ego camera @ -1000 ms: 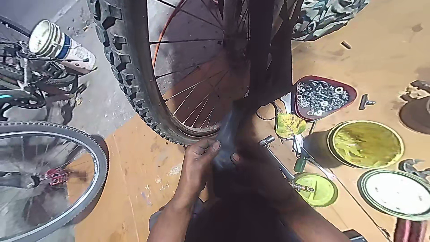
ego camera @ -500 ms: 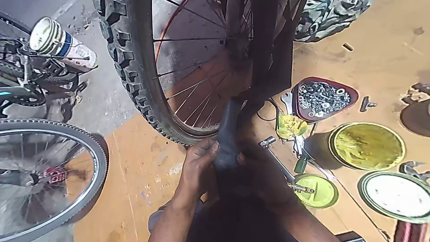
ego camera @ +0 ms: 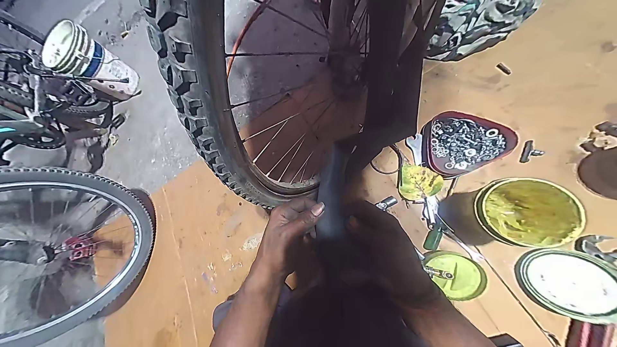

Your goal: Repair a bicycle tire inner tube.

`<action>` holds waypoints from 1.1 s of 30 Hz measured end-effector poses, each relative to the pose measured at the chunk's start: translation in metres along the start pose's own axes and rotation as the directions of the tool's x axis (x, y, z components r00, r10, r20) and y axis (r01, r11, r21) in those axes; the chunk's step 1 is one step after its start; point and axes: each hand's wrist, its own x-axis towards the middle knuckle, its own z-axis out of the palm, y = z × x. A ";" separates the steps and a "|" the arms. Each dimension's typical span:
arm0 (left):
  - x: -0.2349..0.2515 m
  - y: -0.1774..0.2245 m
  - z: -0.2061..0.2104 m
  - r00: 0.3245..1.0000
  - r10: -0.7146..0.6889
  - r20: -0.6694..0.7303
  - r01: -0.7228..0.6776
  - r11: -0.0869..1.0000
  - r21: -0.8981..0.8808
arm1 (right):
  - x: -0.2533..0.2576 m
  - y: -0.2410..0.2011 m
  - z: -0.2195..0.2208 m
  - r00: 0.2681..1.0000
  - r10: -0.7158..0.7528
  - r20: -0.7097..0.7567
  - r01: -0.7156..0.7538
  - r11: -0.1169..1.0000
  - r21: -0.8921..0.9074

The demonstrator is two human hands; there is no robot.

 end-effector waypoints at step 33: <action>-0.002 0.003 0.005 0.996 0.084 -0.010 -0.081 0.976 0.204 | 0.003 -0.012 0.006 0.983 -0.168 -0.078 0.131 0.929 -0.346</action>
